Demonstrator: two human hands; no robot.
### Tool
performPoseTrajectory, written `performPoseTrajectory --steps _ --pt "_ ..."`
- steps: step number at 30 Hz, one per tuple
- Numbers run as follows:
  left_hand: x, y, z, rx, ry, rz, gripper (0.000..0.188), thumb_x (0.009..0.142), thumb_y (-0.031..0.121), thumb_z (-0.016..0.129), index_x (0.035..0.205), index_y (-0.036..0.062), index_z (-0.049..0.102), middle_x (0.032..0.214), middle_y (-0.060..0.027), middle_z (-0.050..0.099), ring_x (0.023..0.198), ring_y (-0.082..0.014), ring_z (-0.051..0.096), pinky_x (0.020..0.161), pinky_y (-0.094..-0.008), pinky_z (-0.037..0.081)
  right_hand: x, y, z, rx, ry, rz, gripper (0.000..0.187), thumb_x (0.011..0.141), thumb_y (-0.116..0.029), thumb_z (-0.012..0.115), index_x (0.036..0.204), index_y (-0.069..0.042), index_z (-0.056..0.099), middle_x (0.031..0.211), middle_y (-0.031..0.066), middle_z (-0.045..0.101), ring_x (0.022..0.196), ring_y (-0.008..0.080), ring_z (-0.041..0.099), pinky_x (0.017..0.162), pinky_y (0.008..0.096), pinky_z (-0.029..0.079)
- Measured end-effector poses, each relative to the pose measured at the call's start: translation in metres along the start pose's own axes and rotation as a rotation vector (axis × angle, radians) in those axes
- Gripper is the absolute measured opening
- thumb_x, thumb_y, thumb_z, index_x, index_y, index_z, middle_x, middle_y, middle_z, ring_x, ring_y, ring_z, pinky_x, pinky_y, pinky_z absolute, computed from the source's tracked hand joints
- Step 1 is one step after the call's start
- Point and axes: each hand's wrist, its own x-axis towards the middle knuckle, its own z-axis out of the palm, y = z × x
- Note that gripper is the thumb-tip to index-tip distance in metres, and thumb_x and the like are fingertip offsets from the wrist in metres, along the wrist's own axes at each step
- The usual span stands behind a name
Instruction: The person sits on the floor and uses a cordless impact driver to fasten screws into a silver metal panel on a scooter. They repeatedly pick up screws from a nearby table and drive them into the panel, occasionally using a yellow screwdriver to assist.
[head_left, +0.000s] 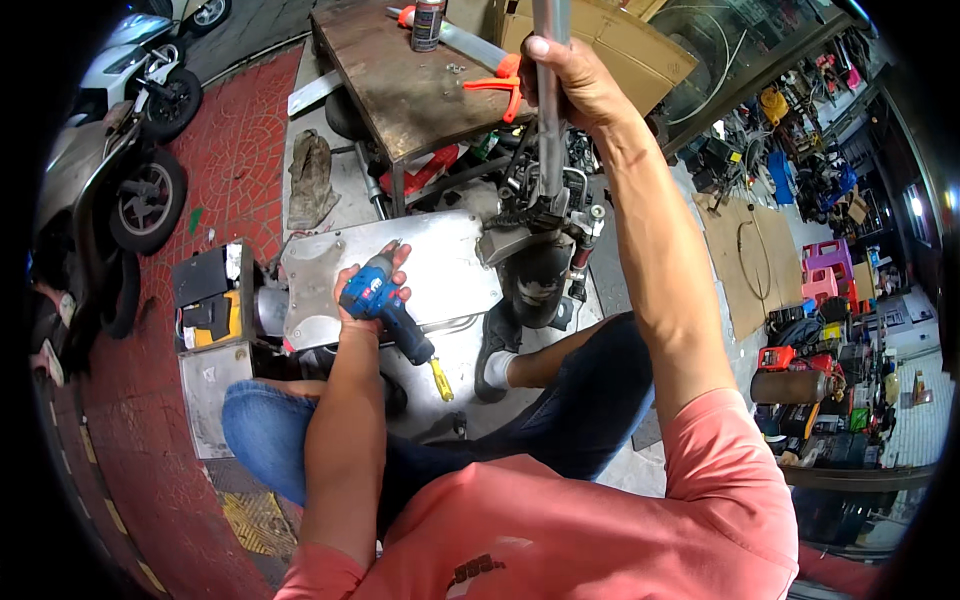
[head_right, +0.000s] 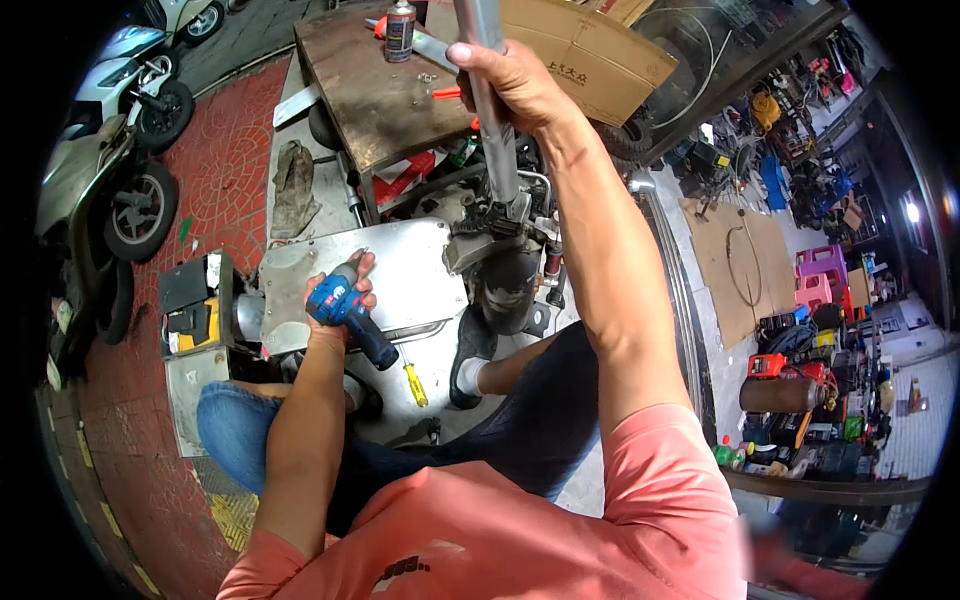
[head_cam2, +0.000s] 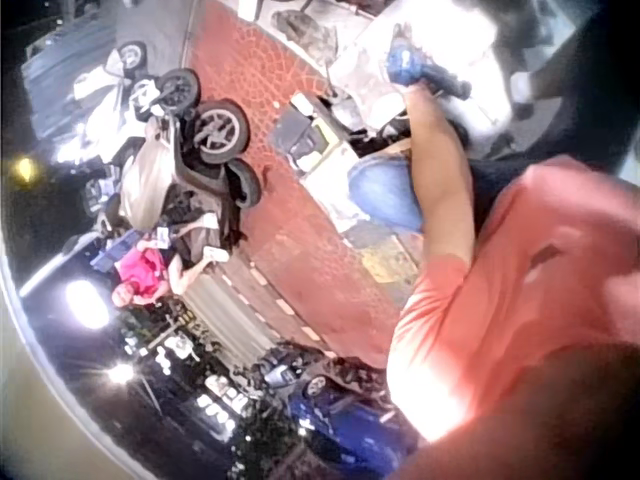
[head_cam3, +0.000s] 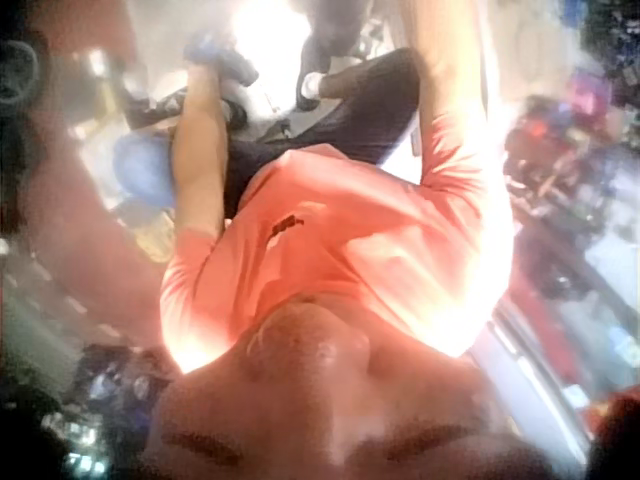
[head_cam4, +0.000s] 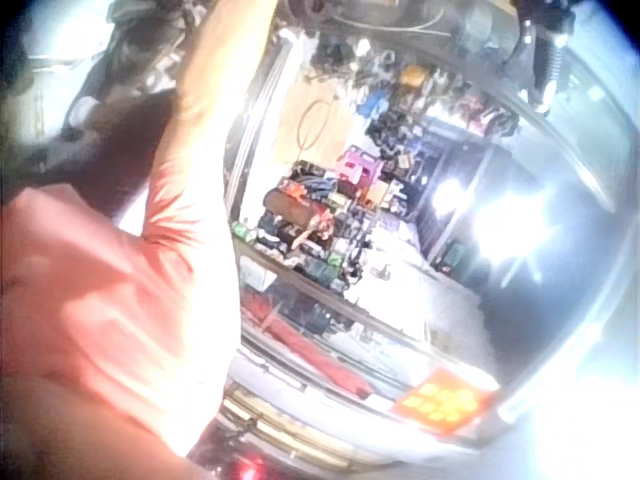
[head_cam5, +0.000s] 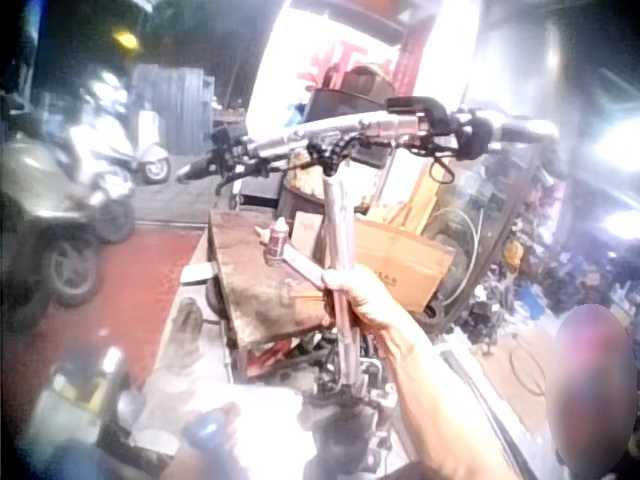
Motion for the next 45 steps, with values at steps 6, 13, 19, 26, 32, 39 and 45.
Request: performPoseTrajectory --steps 6,13,19,26,32,39,45 --pt "-0.001 0.0 -0.004 -0.043 0.022 -0.02 0.087 0.084 0.047 0.063 0.154 -0.0026 0.046 0.157 -0.0248 0.05 0.095 -0.0298 0.063 0.081 -0.0471 0.055 -0.011 -0.007 0.015 -0.014 0.256 0.039 0.052 0.084 -0.053 0.086 0.093 -0.006 0.067 0.076 0.0066 0.064 0.066 0.0197 0.063 0.061 0.0341 0.054" --pt "-0.001 0.003 0.001 -0.061 -0.039 -0.073 0.082 0.084 0.044 0.065 0.15 -0.0021 0.049 0.155 -0.0241 0.052 0.098 -0.0292 0.065 0.082 -0.0461 0.052 -0.005 0.002 0.018 0.002 0.394 -0.036 0.043 0.084 -0.05 0.087 0.078 -0.017 0.06 0.06 -0.0012 0.056 0.048 0.0146 0.055 0.045 0.0307 0.042" --pt "-0.001 0.004 0.006 -0.009 -0.016 -0.097 0.09 0.079 0.043 0.075 0.151 -0.0032 0.046 0.153 -0.0213 0.054 0.095 -0.026 0.064 0.082 -0.0434 0.052 -0.011 0.001 0.026 0.014 0.428 -0.058 0.042 0.085 -0.048 0.087 0.077 -0.018 0.059 0.06 -0.0021 0.055 0.047 0.0137 0.052 0.044 0.0303 0.039" --pt "-0.003 0.008 0.005 -0.014 -0.008 -0.092 0.085 0.081 0.041 0.071 0.149 -0.0031 0.047 0.153 -0.0227 0.054 0.095 -0.027 0.064 0.08 -0.0431 0.054 -0.021 -0.021 0.068 -0.348 0.666 -0.284 0.052 0.087 -0.043 0.087 0.115 -0.001 0.077 0.088 -0.0014 0.068 0.077 0.0097 0.059 0.068 0.0276 0.046" --pt "-0.002 0.009 0.002 -0.018 -0.031 -0.125 0.076 0.088 0.043 0.059 0.147 -0.0037 0.053 0.155 -0.0256 0.053 0.095 -0.0285 0.066 0.08 -0.0438 0.053 -0.018 -0.019 0.08 -0.789 1.012 -0.372 0.048 0.088 -0.042 0.087 0.114 -0.002 0.079 0.099 0.0045 0.078 0.092 0.0141 0.069 0.086 0.0327 0.053" --pt "0.022 -0.006 0.023 0.078 0.168 -0.222 0.062 0.087 0.04 0.069 0.13 -0.0034 0.063 0.136 -0.0292 0.066 0.086 -0.0299 0.07 0.071 -0.0432 0.056 -0.067 0.006 0.032 -1.219 0.846 -0.559 0.054 0.089 -0.052 0.082 0.095 0.001 0.069 0.09 0.0107 0.071 0.084 0.0186 0.068 0.08 0.0309 0.055" --pt "0.047 -0.015 0.05 0.18 0.498 -0.24 0.056 0.089 0.04 0.069 0.122 -0.0041 0.062 0.124 -0.0328 0.07 0.083 -0.0321 0.07 0.069 -0.0456 0.056 -0.212 0.098 0.168 -0.59 0.617 0.249 0.04 0.091 -0.029 0.082 0.117 -0.001 0.069 0.104 0.012 0.073 0.096 0.0236 0.068 0.092 0.0381 0.054"
